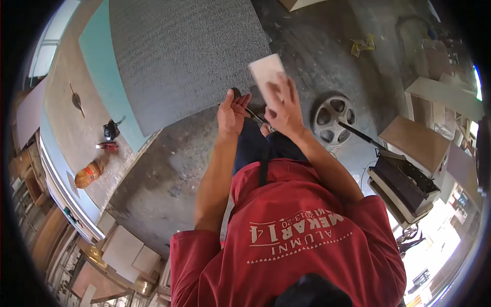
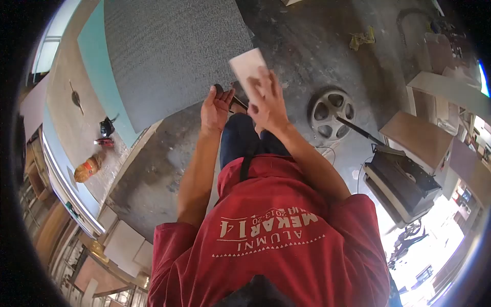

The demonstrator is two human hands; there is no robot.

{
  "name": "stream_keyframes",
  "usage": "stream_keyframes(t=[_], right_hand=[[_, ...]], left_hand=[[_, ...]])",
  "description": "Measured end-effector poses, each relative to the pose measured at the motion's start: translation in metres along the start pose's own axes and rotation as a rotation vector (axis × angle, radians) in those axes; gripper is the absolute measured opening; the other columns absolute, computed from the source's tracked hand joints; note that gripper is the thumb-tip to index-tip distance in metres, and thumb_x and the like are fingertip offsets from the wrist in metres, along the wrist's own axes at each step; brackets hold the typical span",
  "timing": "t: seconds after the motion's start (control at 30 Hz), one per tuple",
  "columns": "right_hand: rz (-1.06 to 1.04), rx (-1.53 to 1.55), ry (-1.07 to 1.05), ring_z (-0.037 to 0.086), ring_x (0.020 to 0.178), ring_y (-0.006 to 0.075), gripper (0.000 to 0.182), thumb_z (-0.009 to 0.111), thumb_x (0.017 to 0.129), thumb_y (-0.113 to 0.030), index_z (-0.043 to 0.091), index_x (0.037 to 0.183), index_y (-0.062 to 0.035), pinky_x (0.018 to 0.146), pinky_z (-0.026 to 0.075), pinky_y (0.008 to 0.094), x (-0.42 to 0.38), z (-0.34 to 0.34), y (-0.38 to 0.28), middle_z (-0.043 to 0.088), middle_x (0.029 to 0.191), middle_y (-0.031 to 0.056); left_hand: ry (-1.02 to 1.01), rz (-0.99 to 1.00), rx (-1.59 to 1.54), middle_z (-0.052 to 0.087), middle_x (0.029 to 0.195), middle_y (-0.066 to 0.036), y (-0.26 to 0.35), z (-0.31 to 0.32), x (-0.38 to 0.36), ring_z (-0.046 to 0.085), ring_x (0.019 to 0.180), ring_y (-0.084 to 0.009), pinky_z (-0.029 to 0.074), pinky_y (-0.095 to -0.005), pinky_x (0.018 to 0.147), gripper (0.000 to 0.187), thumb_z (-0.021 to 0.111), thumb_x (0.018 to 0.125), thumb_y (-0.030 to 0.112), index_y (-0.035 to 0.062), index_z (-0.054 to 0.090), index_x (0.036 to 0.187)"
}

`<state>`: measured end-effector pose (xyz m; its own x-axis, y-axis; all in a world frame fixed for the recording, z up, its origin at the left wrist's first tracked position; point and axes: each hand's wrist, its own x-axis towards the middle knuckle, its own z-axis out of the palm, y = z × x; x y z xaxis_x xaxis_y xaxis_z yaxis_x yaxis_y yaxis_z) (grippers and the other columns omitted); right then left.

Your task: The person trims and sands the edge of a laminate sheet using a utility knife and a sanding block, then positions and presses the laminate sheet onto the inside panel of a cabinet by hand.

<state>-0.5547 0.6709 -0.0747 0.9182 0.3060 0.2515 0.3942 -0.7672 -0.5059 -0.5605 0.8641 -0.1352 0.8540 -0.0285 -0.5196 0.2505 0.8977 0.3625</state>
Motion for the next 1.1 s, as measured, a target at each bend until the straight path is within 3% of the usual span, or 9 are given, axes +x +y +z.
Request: stream_keyframes(t=[0.1, 0.13, 0.33, 0.7, 0.77, 0.83, 0.93, 1.0, 1.1], right_hand=[[-0.015, -0.049, -0.114, 0.035, 0.135, 0.0527, 0.078, 0.072, 0.068, -0.008, 0.049, 0.142, -0.0092, 0.104, 0.041, 0.0588, 0.003, -0.008, -0.001, 0.03, 0.155, 0.0229], [0.069, -0.042, 0.007, 0.035, 0.135, 0.0528, 0.077, 0.072, 0.068, -0.008, 0.049, 0.142, -0.0086, 0.106, 0.04, 0.0584, 0.008, -0.009, 0.002, 0.03, 0.155, 0.024], [-0.064, 0.016, -0.071, 0.035, 0.136, 0.0525, 0.08, 0.072, 0.069, -0.009, 0.046, 0.144, -0.0096, 0.11, 0.038, 0.0576, 0.008, -0.013, -0.018, 0.029, 0.155, 0.0226], [-0.047, -0.025, -0.2, 0.032, 0.138, 0.0525, 0.074, 0.072, 0.072, -0.011, 0.05, 0.143, -0.0111, 0.108, 0.037, 0.0611, 0.002, -0.014, -0.031, 0.031, 0.156, 0.0176], [-0.084, -0.089, -0.252, 0.032, 0.137, 0.0523, 0.074, 0.072, 0.072, -0.011, 0.051, 0.142, -0.0116, 0.108, 0.038, 0.0597, -0.02, -0.027, -0.026, 0.033, 0.156, 0.0163], [-0.105, -0.045, -0.26, 0.04, 0.136, 0.0456, 0.073, 0.072, 0.071, -0.004, 0.052, 0.14, -0.0069, 0.114, 0.037, 0.0523, -0.041, -0.059, -0.029, 0.041, 0.148, 0.0184], [0.107, 0.308, -0.277, 0.05, 0.13, 0.0366, 0.064, 0.069, 0.082, -0.015, 0.051, 0.142, -0.0072, 0.105, 0.046, 0.0485, -0.061, -0.078, -0.023, 0.049, 0.143, 0.0155], [1.151, 1.317, -0.329, 0.057, 0.12, 0.0278, 0.061, 0.062, 0.092, -0.032, 0.046, 0.147, -0.0116, 0.094, 0.05, 0.0452, -0.048, -0.086, -0.027, 0.054, 0.139, 0.0114], [1.22, 1.416, -0.418, 0.06, 0.109, 0.0231, 0.062, 0.055, 0.096, -0.043, 0.045, 0.148, -0.0133, 0.084, 0.054, 0.0411, -0.01, -0.066, -0.02, 0.059, 0.129, 0.0061]], left_hand=[[0.085, 0.002, 0.125, 0.07, 0.091, -0.008, 0.002, 0.01, 0.0, 0.067, 0.099, -0.0272, 0.051, -0.0449, 0.1, 0.022, 0.058, 0.103, 0.025, 0.0052, 0.065, 0.095], [0.104, 0.0, 0.178, 0.07, 0.09, -0.009, 0.004, 0.01, -0.001, 0.068, 0.097, -0.0279, 0.053, -0.0445, 0.097, 0.022, 0.059, 0.103, 0.024, 0.0047, 0.065, 0.095], [0.125, -0.019, 0.137, 0.072, 0.093, -0.014, 0.001, 0.017, -0.011, 0.07, 0.094, -0.0267, 0.055, -0.042, 0.092, 0.022, 0.062, 0.101, 0.024, 0.0034, 0.063, 0.094], [0.181, 0.033, 0.144, 0.071, 0.093, -0.013, -0.005, 0.015, -0.012, 0.069, 0.091, -0.023, 0.056, -0.0398, 0.091, 0.024, 0.063, 0.101, 0.024, 0.0011, 0.061, 0.096], [0.187, 0.044, 0.122, 0.071, 0.093, -0.013, -0.003, 0.016, -0.009, 0.07, 0.091, -0.0226, 0.056, -0.0394, 0.091, 0.025, 0.063, 0.101, 0.025, 0.0007, 0.061, 0.096], [0.186, 0.044, 0.164, 0.071, 0.093, -0.012, -0.001, 0.018, -0.013, 0.07, 0.092, -0.022, 0.056, -0.0378, 0.089, 0.025, 0.065, 0.1, 0.024, 0.0003, 0.063, 0.093], [0.19, 0.042, 0.241, 0.071, 0.091, -0.01, 0.0, 0.014, -0.013, 0.071, 0.092, -0.021, 0.056, -0.0357, 0.087, 0.025, 0.069, 0.097, 0.025, 0.0011, 0.065, 0.087], [0.205, 0.021, 0.311, 0.071, 0.09, -0.009, -0.001, 0.011, -0.011, 0.071, 0.09, -0.02, 0.056, -0.0346, 0.085, 0.025, 0.071, 0.095, 0.025, 0.0015, 0.067, 0.086], [0.232, 0.012, 0.437, 0.072, 0.088, -0.009, 0.003, 0.02, -0.011, 0.07, 0.085, -0.0185, 0.055, -0.0309, 0.078, 0.025, 0.074, 0.092, 0.025, 0.0016, 0.07, 0.084]])
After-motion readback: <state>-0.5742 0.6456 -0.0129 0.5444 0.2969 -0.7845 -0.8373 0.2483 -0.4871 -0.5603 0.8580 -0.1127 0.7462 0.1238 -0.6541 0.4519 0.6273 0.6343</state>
